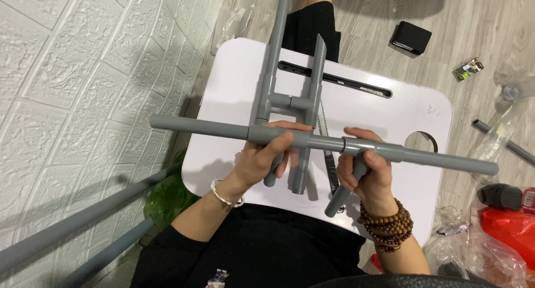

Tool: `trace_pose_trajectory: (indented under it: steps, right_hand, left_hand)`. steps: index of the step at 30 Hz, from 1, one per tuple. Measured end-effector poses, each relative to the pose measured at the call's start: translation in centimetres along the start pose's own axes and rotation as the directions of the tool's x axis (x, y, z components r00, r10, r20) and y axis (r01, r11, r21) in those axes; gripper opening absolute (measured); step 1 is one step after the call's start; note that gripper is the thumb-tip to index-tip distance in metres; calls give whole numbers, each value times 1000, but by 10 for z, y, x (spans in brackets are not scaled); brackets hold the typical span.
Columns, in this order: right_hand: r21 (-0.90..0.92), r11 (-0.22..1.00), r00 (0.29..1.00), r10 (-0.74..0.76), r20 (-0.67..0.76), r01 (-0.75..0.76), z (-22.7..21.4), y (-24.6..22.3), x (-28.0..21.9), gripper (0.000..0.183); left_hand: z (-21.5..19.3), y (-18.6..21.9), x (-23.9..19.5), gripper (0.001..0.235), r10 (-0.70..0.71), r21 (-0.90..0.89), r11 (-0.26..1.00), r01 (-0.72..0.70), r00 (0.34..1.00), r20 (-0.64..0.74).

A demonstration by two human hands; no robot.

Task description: The person assembles a gray PVC pipe structure on a white lap desk. They connect multiple pipe segments and fittings, including a blue valve, then use a hand saw to cut a pipe segment and reassemble the pieces into a T-shaped frame.

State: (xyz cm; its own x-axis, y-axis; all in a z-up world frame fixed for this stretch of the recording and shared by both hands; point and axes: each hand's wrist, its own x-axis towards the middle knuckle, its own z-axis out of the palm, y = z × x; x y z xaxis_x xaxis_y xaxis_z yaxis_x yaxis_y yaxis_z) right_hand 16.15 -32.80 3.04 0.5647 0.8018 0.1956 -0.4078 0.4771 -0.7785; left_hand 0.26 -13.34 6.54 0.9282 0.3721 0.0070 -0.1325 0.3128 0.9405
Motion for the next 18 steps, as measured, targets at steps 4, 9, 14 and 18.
trace_pose_trajectory:
  steps: [4, 9, 14, 18]
  right_hand:
    - [-45, 995, 996, -89, -5, 89, -37, 6, -16, 52]
    - [-366, 915, 948, -253, -194, 169, 2, -74, -14, 37]
    - [-219, 972, 948, 16, -319, -90, 0, -77, -1, 42]
    - [-299, 903, 876, 148, -460, -310, -48, -55, -13, 33]
  left_hand:
    - [9, 11, -7, 52, -166, -139, 979, 152, 981, -98]
    - [-35, 24, -18, 53, -93, -359, 932, 44, 988, -120]
    - [-34, 43, -10, 46, -47, -120, 992, 36, 995, -91]
    - [-40, 34, -1, 48, -83, 79, 994, 80, 996, 37]
